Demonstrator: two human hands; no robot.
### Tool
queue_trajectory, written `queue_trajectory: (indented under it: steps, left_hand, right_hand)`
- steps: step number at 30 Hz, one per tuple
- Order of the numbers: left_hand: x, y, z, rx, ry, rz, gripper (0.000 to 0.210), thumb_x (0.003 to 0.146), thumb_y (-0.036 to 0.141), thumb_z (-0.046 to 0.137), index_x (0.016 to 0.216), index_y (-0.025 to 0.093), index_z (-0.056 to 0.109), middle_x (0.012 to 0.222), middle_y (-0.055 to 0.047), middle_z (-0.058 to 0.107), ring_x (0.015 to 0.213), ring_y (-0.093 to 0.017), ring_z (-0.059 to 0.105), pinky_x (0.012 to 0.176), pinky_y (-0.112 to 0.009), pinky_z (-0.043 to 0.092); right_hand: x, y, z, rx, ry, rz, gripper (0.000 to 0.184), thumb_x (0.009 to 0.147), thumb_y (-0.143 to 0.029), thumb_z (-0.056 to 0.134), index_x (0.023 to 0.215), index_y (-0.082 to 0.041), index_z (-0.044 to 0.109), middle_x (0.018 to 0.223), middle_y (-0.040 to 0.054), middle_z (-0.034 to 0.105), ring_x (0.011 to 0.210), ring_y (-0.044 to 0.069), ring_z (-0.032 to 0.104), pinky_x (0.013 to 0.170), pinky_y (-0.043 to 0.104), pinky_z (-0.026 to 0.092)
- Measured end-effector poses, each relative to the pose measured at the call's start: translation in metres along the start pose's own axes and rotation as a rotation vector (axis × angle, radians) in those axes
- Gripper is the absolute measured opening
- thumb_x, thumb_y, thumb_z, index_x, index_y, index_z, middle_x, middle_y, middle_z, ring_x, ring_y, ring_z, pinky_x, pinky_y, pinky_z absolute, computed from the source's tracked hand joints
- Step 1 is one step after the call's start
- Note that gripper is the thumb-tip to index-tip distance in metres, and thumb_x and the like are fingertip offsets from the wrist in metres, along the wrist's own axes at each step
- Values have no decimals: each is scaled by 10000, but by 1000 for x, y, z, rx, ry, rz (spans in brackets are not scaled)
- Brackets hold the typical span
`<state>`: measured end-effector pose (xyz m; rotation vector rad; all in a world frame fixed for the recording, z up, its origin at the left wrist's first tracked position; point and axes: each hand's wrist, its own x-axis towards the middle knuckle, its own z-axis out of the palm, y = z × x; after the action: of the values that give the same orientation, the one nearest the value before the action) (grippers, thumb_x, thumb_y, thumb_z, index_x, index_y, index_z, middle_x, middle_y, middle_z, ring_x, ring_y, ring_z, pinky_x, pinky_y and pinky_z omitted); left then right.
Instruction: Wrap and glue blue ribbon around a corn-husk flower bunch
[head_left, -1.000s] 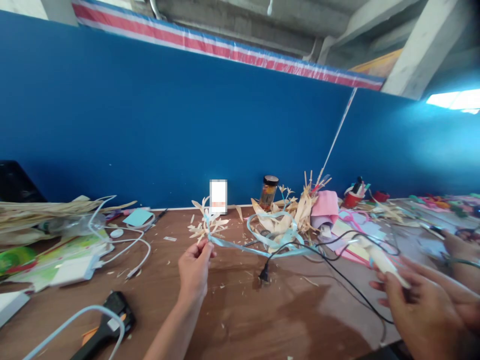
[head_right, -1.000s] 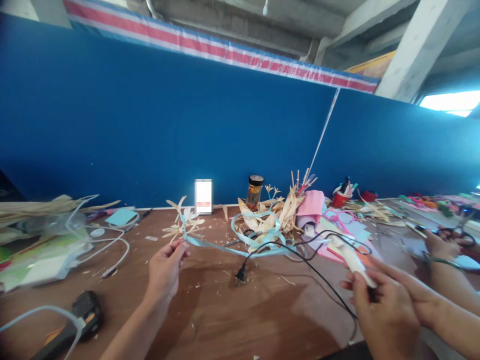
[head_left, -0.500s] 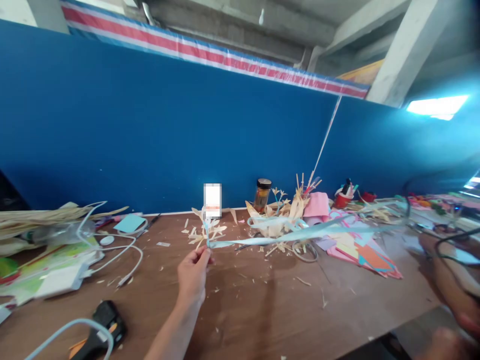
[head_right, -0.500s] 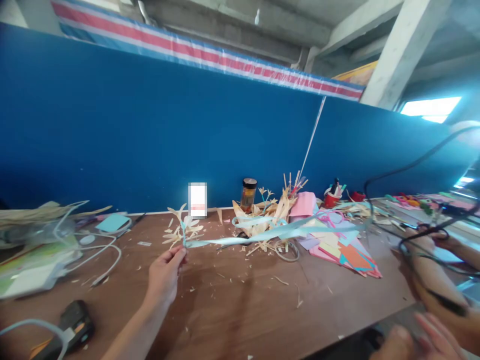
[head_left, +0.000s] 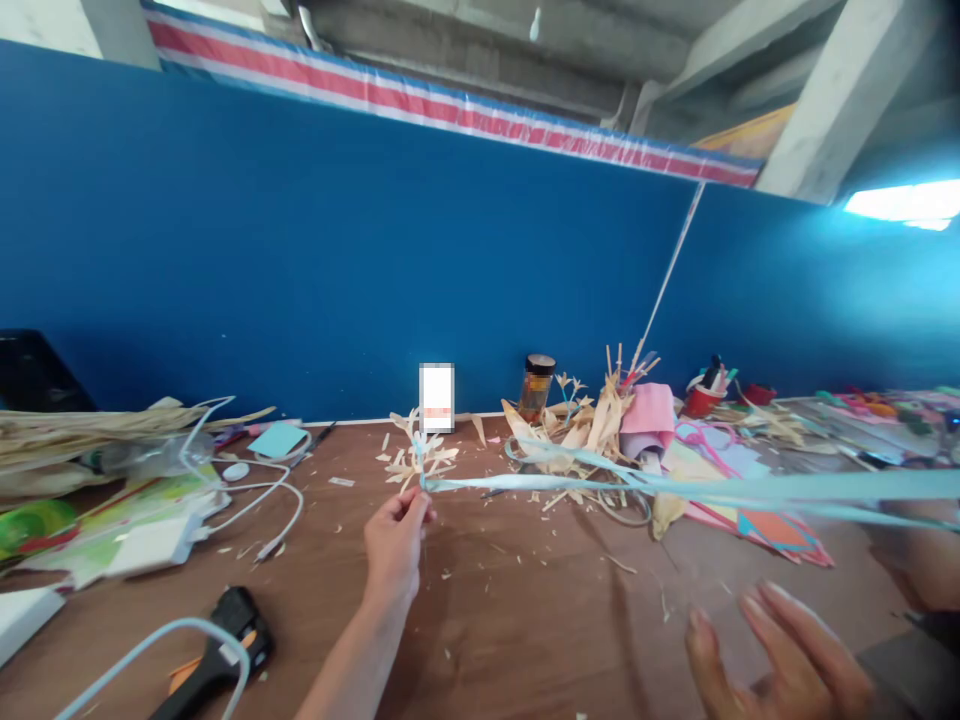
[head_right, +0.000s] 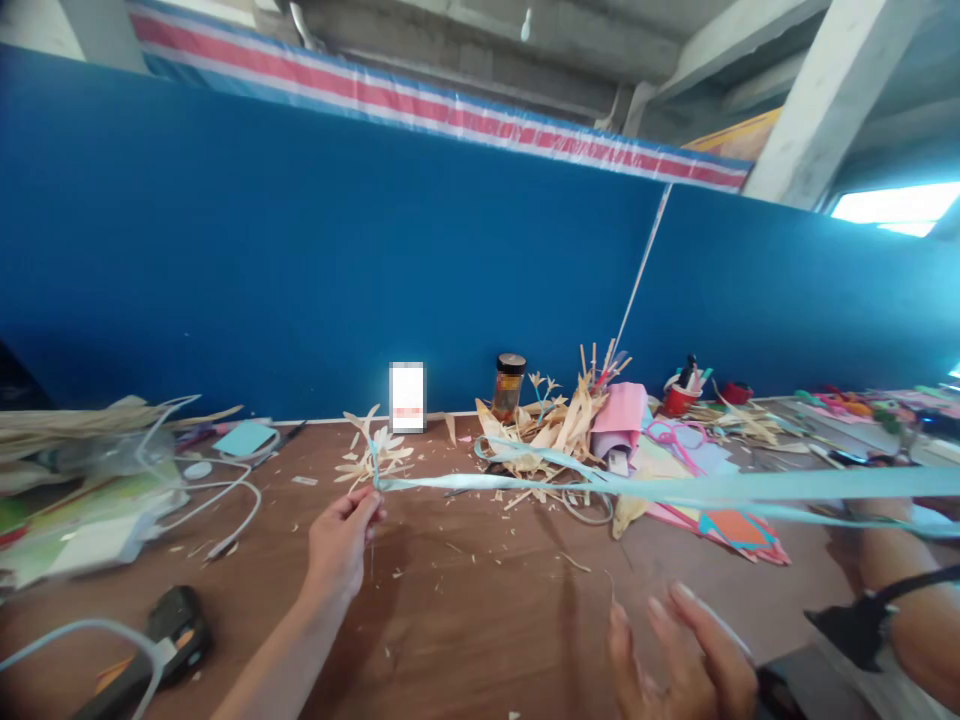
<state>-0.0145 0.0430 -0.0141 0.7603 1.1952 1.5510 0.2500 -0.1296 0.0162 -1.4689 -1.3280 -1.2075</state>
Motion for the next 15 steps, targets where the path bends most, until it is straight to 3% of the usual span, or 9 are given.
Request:
queue_trajectory:
  steps: [2, 5, 7, 10, 13, 15]
  left_hand:
    - [0, -1, 0, -4, 5, 0, 357, 498, 338, 695, 767, 111, 638, 493, 21, 551, 468, -89, 485, 400, -173, 279]
    - [0, -1, -1, -28, 2, -3, 313, 523, 309, 683, 760, 112, 630, 495, 27, 546, 468, -80, 478, 404, -166, 278]
    - [-1, -1, 0, -37, 0, -9, 297, 538, 285, 674, 773, 110, 626, 506, 28, 545, 469, -76, 475, 404, -164, 276]
    - [-1, 0, 0, -25, 23, -14, 285, 548, 271, 660, 775, 102, 629, 513, 27, 546, 464, -76, 471, 412, -172, 291]
    - [-1, 0, 1, -18, 29, -1, 287, 541, 294, 658, 759, 107, 638, 492, 33, 539, 458, -80, 465, 422, -182, 305]
    - [-2, 1, 2, -11, 22, 4, 293, 532, 316, 663, 744, 114, 640, 481, 33, 536, 459, -86, 466, 424, -186, 306]
  right_hand:
    - [19, -4, 10, -30, -4, -65, 465, 634, -234, 688, 1052, -174, 493, 993, 130, 547, 880, 277, 560, 758, 421, 474]
    - [44, -8, 32, 16, -63, -5, 673, 655, -233, 667, 1245, -127, 361, 1168, 188, 468, 1129, 348, 410, 873, 483, 401]
    - [57, -15, 47, 121, -94, 98, 740, 679, -240, 641, 1309, -115, 273, 1209, 201, 438, 1166, 352, 366, 875, 499, 391]
    - [70, -36, 55, 468, -145, 339, 844, 693, -284, 609, 1359, -125, 116, 1248, 207, 401, 1106, 327, 438, 826, 491, 425]
    - [82, -60, 51, 863, -168, 480, 825, 721, -301, 558, 1364, -162, 60, 1267, 180, 399, 1141, 294, 419, 889, 498, 380]
    - [91, -70, 51, 898, -139, 485, 724, 774, -277, 492, 1358, -181, 74, 1290, 168, 382, 1180, 271, 385, 925, 495, 345]
